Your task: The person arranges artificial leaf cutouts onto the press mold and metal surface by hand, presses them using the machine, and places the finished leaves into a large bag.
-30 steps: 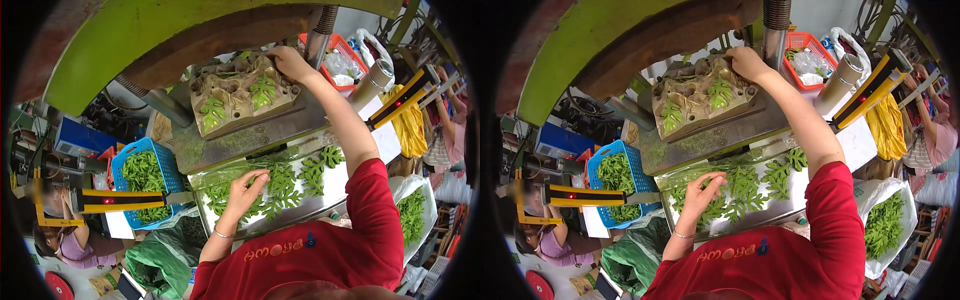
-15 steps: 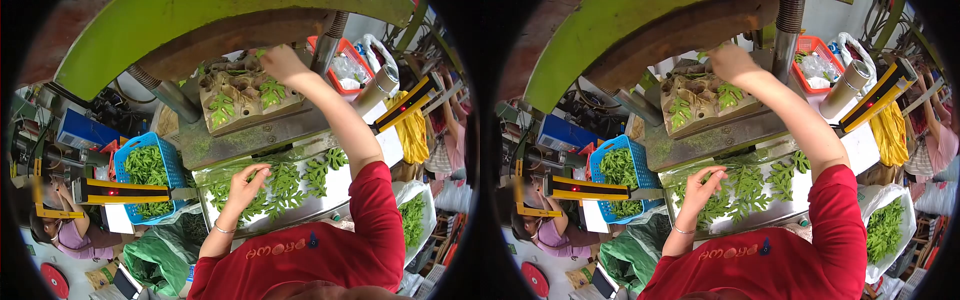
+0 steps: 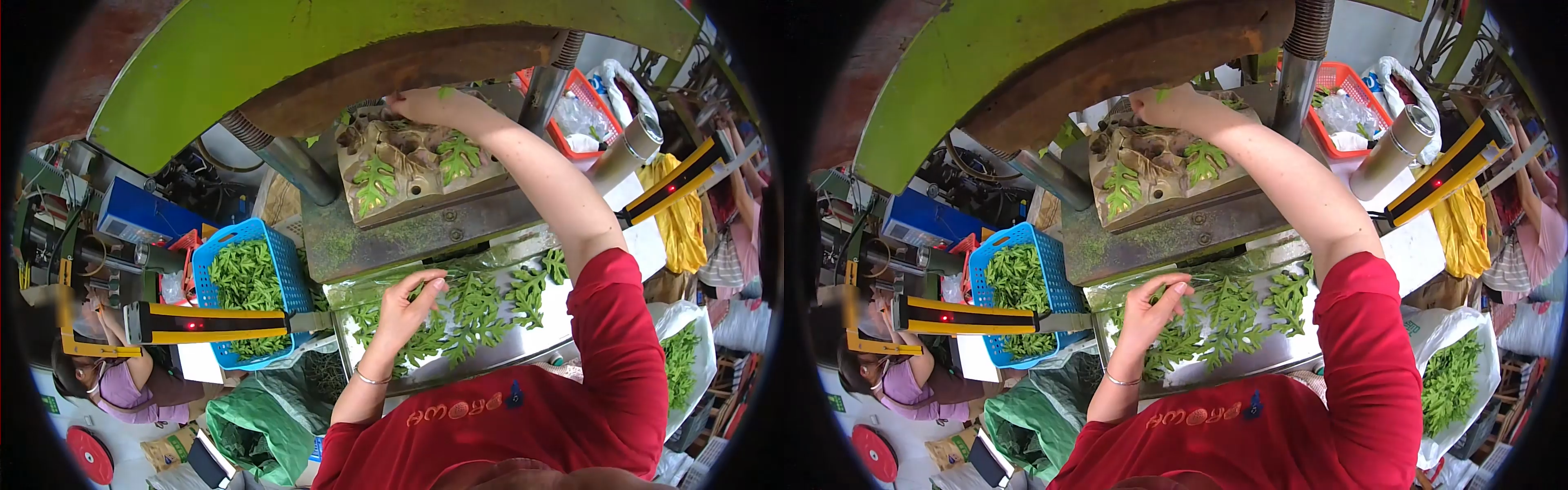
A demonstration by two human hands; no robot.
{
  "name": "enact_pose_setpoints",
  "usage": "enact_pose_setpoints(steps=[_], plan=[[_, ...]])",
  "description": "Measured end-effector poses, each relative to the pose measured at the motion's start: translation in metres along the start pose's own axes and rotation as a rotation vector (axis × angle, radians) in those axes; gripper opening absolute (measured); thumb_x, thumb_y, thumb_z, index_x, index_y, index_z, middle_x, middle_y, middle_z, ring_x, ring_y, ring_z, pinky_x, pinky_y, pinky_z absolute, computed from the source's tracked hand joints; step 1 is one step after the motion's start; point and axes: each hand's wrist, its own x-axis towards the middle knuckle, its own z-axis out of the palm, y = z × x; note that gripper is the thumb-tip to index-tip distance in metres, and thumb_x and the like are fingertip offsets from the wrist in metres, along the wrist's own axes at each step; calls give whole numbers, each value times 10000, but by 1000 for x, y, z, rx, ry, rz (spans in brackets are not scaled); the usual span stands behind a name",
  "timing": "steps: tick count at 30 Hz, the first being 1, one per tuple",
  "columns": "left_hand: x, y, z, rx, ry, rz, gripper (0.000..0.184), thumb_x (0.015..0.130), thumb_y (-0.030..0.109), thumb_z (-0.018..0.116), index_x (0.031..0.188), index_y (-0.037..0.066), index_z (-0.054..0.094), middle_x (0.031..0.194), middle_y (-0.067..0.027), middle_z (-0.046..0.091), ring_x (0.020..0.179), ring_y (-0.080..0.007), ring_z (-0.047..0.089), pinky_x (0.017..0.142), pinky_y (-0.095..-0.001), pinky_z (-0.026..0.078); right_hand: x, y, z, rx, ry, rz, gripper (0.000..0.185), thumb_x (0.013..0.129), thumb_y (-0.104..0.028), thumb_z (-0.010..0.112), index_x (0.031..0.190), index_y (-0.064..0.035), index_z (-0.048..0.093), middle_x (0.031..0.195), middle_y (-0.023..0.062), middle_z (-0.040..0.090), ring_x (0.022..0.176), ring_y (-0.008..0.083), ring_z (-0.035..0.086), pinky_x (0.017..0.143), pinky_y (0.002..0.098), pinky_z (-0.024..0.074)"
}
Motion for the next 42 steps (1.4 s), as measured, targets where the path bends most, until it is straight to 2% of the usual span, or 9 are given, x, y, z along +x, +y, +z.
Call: enact_pose_setpoints(steps=[7, 8, 12, 16, 20, 25, 28, 35, 42], plan=[[-1, 27, -10, -223, 27, -29, 430, 887, 93, 588, 1295, 25, 468, 834, -102, 674, 536, -74, 516, 447, -151, 374, -31, -51, 24, -219, 475, -75, 157, 823, -208, 538, 874, -102, 641, 722, 34, 643, 620, 251, 587, 593, 368, 460], [-4, 27, -13, -239, 48, -45, 430, 887, 93, 588, 1295, 25, 468, 834, -102, 674, 536, -74, 516, 447, -151, 374, -49, -80, 17, -203, 449, -82, 157, 823, -208, 538, 874, -102, 641, 722, 34, 643, 620, 251, 587, 593, 368, 460], [-20, 24, -13, -262, -36, -40, 457, 880, 90, 593, 1305, 4, 447, 838, -102, 673, 549, -79, 530, 456, -153, 389, -148, -171, 2, 494, -192, -14, 159, 789, -163, 656, 839, -13, 635, 677, 56, 593, 529, 130, 477, 528, 270, 418], [-34, 18, 2, -207, -196, -24, 443, 870, 105, 617, 1279, 6, 479, 840, -89, 669, 562, -76, 548, 479, -161, 424, -184, -194, 13, 421, -382, 40, 123, 800, -120, 638, 833, -3, 623, 703, 62, 599, 560, 157, 500, 536, 281, 421], [-48, 5, -1, 204, 200, 408, 283, 868, 82, 614, 1134, -7, 579, 812, -83, 662, 583, -90, 565, 534, -180, 465, -198, -202, 17, 110, -36, -191, 87, 821, -86, 603, 812, 0, 613, 732, 70, 600, 594, 185, 515, 553, 289, 427], [-70, 27, 2, 3, 274, 261, 141, 873, 82, 610, 979, -11, 621, 798, -76, 648, 607, -110, 577, 595, -208, 494, -207, -225, 18, -180, 136, -226, 93, 841, -68, 568, 799, 9, 600, 767, 85, 605, 628, 215, 526, 582, 309, 439], [-74, 35, 1, -99, 336, 330, 131, 879, 78, 602, 973, -12, 611, 794, -77, 645, 613, -121, 582, 599, -218, 496, -199, -217, 12, -142, 292, -200, 104, 844, -81, 572, 806, 10, 603, 775, 81, 607, 632, 208, 527, 587, 302, 438], [-60, 29, -14, -395, 247, 296, 137, 901, 74, 574, 1002, -17, 590, 774, -76, 634, 628, -137, 598, 579, -226, 486, -131, -121, -25, -7, 716, -116, 173, 825, -140, 605, 798, 30, 630, 740, 48, 626, 611, 183, 521, 578, 293, 429], [-27, 28, -13, -370, 289, 255, 150, 914, 81, 557, 1022, -20, 581, 737, -73, 623, 631, -144, 602, 561, -221, 472, -74, -55, -11, -107, 561, 293, 228, 796, -219, 548, 736, -22, 646, 768, 130, 633, 767, 327, 556, 705, 397, 450]])
